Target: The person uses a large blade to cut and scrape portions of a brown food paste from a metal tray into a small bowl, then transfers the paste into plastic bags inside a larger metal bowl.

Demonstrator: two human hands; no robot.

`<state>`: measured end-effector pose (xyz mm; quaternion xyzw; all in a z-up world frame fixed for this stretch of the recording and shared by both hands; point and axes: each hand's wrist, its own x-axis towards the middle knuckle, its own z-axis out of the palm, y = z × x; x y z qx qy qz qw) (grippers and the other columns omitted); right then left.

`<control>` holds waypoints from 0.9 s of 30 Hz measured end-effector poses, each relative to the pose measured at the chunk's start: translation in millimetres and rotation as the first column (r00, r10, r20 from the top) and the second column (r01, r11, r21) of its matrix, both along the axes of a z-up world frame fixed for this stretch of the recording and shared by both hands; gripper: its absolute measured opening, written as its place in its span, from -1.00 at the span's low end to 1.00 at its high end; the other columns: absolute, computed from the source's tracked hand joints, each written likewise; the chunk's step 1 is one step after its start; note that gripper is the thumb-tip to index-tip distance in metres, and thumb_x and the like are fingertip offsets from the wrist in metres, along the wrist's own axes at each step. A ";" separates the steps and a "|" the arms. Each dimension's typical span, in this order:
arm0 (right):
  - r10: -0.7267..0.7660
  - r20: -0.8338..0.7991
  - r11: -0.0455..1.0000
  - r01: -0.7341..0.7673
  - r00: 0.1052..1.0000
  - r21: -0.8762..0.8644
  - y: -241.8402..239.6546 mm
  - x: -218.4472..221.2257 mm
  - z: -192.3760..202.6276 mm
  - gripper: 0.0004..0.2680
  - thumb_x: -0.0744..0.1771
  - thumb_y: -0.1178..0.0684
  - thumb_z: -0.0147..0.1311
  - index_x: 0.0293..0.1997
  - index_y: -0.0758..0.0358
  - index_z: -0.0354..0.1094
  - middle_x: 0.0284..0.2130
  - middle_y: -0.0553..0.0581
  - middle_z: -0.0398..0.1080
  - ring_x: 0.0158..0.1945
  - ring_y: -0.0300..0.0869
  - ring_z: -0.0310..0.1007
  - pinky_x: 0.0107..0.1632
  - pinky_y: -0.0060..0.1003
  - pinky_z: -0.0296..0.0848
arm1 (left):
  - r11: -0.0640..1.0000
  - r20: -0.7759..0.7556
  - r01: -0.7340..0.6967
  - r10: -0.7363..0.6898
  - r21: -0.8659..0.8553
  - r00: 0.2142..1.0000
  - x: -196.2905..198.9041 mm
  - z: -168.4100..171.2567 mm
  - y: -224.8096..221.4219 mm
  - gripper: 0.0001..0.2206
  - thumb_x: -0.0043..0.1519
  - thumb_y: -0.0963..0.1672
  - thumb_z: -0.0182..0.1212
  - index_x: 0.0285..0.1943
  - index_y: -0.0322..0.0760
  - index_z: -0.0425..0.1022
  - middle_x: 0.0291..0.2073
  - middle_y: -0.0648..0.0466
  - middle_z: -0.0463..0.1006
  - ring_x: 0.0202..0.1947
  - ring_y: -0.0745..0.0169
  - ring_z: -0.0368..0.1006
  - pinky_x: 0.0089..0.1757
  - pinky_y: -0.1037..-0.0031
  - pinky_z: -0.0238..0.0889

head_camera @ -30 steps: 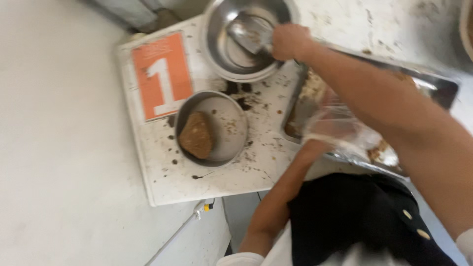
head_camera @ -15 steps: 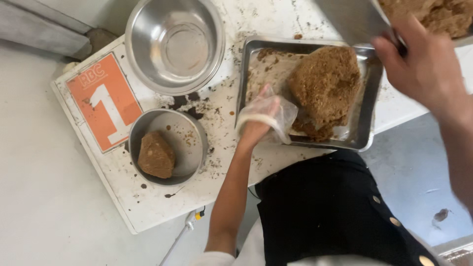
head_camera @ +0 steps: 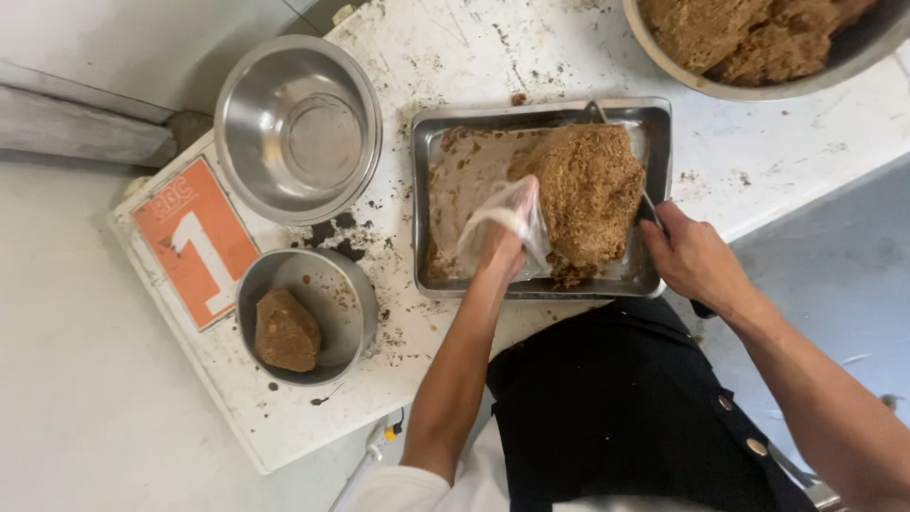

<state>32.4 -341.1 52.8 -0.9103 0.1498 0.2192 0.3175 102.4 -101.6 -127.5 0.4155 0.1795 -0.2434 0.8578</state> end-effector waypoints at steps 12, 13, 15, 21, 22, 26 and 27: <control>0.260 0.054 0.950 -0.245 0.964 -0.194 28.0 10.2 -6.9 -0.77 0.42 -0.17 -0.04 -0.02 0.15 0.36 -0.54 0.40 0.47 -0.37 0.32 0.52 -0.29 0.19 0.48 | 0.552 0.490 -0.243 -0.359 0.798 0.795 -20.0 96.2 92.1 -0.25 0.19 -0.08 0.42 0.55 -0.37 0.12 0.24 -0.25 0.44 0.16 0.04 0.51 0.22 0.26 0.41; 0.260 0.029 0.945 -0.248 0.965 -0.213 23.9 6.9 -2.9 -0.77 0.43 -0.17 -0.05 -0.03 0.15 0.35 -0.54 0.37 0.49 -0.39 0.30 0.53 -0.30 0.18 0.49 | 0.540 0.413 -0.167 -0.374 0.825 0.830 -23.6 87.4 97.3 -0.23 0.19 -0.07 0.42 0.56 -0.35 0.12 0.17 -0.19 0.52 0.10 0.08 0.55 0.19 0.28 0.46; 0.245 0.003 0.939 -0.237 0.969 -0.249 12.5 3.0 9.1 -0.77 0.44 -0.17 -0.06 -0.03 0.16 0.35 -0.55 0.33 0.50 -0.40 0.27 0.54 -0.31 0.17 0.49 | 0.532 0.276 -0.017 -0.412 0.847 0.868 -18.0 75.3 94.4 -0.21 0.18 -0.05 0.41 0.58 -0.31 0.12 0.04 -0.06 0.67 -0.01 0.17 0.64 0.12 0.32 0.55; 0.172 0.206 0.971 -0.132 0.963 -0.197 1.4 -24.9 14.7 -0.82 0.42 -0.05 -0.09 -0.01 0.22 0.31 -0.40 0.34 0.51 -0.39 0.26 0.51 -0.29 0.14 0.50 | 0.479 0.085 0.190 -0.494 0.857 0.865 13.3 107.0 74.0 -0.01 -0.05 -0.07 0.58 0.49 -0.34 -0.09 -0.16 -0.03 0.60 -0.18 0.14 0.63 -0.05 0.41 0.59; 0.198 0.102 0.960 -0.171 0.975 -0.224 3.6 -23.0 9.6 -0.82 0.42 -0.02 -0.11 0.04 0.23 0.29 -0.39 0.35 0.51 -0.37 0.26 0.52 -0.26 0.16 0.49 | 0.481 0.083 0.198 -0.502 0.854 0.861 18.0 111.5 72.3 -0.01 -0.05 -0.07 0.58 0.49 -0.34 -0.09 -0.16 -0.03 0.60 -0.18 0.14 0.63 -0.05 0.41 0.59; 0.323 -0.083 0.882 -0.332 0.943 -0.333 13.1 -11.0 11.1 -0.61 0.35 0.05 -0.09 0.37 0.22 0.11 -0.26 0.42 0.48 -0.36 0.30 0.54 -0.29 0.15 0.54 | 0.452 0.247 0.078 -0.613 0.888 0.750 23.9 114.6 67.3 0.09 0.05 -0.02 0.52 0.62 -0.34 -0.31 -0.13 0.03 0.72 -0.08 0.16 0.67 0.11 0.38 0.46; 0.316 -0.080 0.885 -0.325 0.945 -0.335 14.7 -7.6 16.5 -0.61 0.35 0.05 -0.09 0.37 0.22 0.11 -0.26 0.42 0.48 -0.36 0.30 0.54 -0.29 0.15 0.54 | 0.475 0.237 0.110 -0.611 0.873 0.755 26.6 115.5 66.4 0.07 0.08 -0.02 0.42 0.68 -0.30 -0.34 -0.07 0.06 0.73 -0.05 0.18 0.68 0.10 0.37 0.46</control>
